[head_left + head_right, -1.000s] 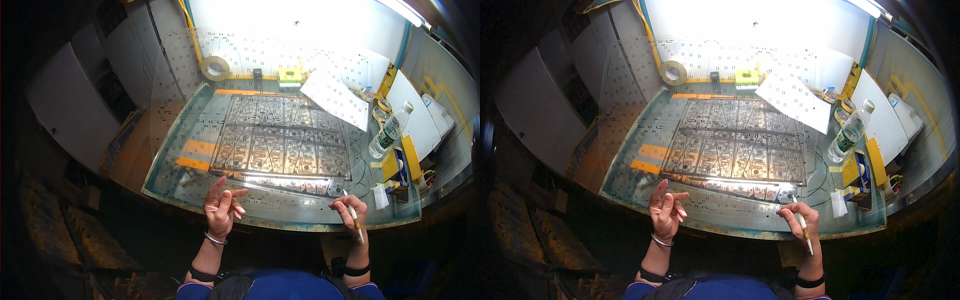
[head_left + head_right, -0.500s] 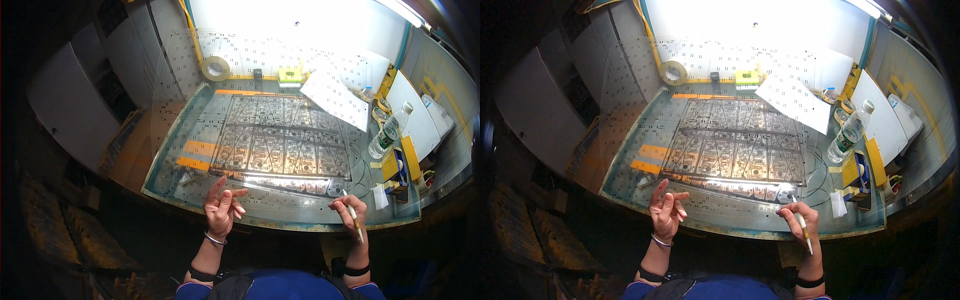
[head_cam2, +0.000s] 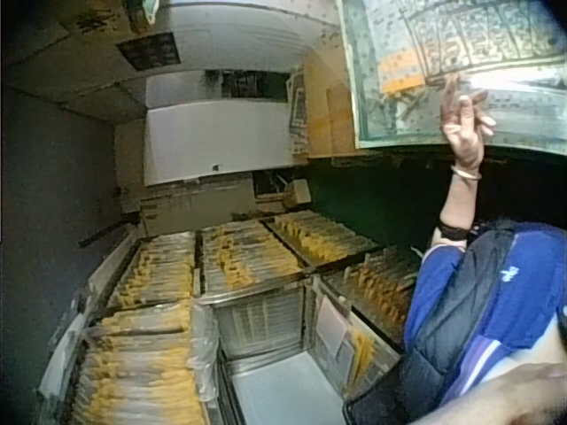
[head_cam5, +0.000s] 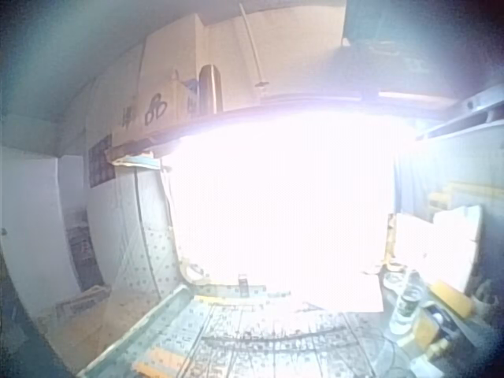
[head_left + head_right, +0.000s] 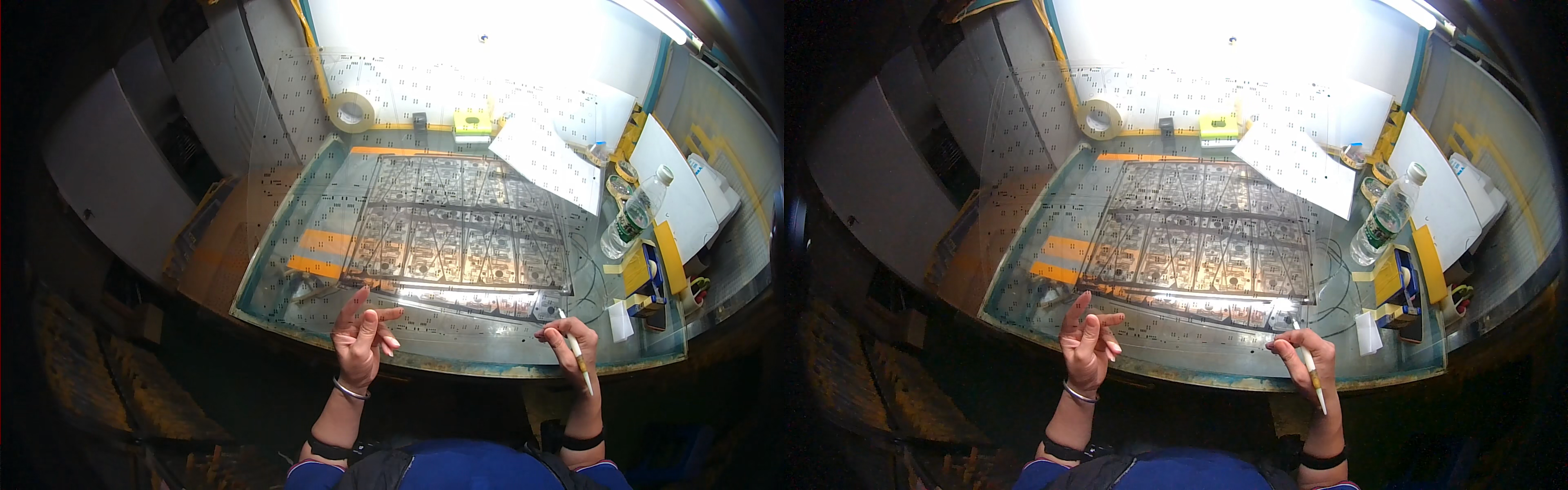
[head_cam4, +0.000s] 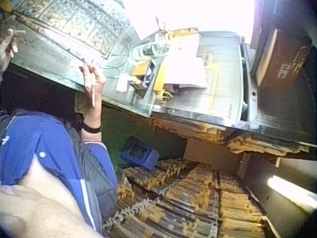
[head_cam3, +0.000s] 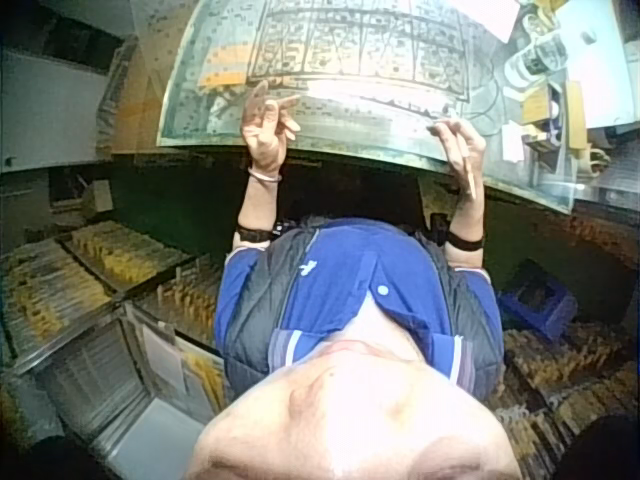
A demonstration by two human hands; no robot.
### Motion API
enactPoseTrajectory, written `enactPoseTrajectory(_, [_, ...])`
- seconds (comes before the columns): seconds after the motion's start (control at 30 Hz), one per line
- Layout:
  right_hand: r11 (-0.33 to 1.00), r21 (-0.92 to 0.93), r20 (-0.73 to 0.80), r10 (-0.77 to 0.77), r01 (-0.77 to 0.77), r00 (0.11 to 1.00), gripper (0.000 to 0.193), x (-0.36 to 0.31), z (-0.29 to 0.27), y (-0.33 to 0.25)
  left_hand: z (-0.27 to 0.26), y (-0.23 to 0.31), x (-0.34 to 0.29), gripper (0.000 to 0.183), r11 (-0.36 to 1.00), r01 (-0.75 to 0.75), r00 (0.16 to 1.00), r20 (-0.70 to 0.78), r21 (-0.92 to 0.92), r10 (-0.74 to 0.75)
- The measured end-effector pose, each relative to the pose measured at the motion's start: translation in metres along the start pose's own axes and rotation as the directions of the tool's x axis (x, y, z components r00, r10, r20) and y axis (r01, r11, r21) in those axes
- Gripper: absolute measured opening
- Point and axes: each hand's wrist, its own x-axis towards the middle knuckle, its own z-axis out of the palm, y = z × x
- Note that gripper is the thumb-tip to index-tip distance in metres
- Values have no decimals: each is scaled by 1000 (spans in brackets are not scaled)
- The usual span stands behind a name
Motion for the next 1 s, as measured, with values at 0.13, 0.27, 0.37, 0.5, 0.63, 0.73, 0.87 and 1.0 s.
enactPoseTrajectory(0.13, [1000, 7, -8, -1, 1, 1000, 12, 0, 0, 2, 0, 0, 0, 39, 1000, 0, 1000, -3, 5, 0])
enactPoseTrajectory(0.27, [1000, 15, -7, 1, 0, 1000, 12, 0, 0, 2, 0, 0, 0, 39, 1000, 1, 1000, -4, 7, -1])
enactPoseTrajectory(0.37, [1000, 16, -10, 3, -2, 1000, 11, -1, 0, 1, 0, 0, -1, 39, 1000, 0, 1000, -8, 11, 0])
enactPoseTrajectory(0.5, [1000, 0, -11, -6, 6, 1000, 10, -1, 0, 0, 1, 0, -1, 39, 1000, -7, 1000, -11, 18, 7])
enactPoseTrajectory(0.63, [1000, -1, 14, 25, -25, 1000, 11, -2, 0, -3, -1, -1, -1, 39, 1000, 0, 1000, -3, -9, 0])
enactPoseTrajectory(0.73, [1000, 6, 12, 16, -16, 1000, 11, -2, -1, -4, -2, -2, 0, 40, 1000, -7, 1000, -1, -2, 7])
enactPoseTrajectory(0.87, [1000, 4, 15, -20, 20, 1000, 10, -2, -2, -2, -4, 8, 0, 43, 997, 17, 997, -74, 76, -12])
enactPoseTrajectory(1.0, [999, -22, -4, -34, 34, 999, 8, -2, -1, 3, -39, 42, 1, 41, 989, 41, 951, -309, 146, 6])
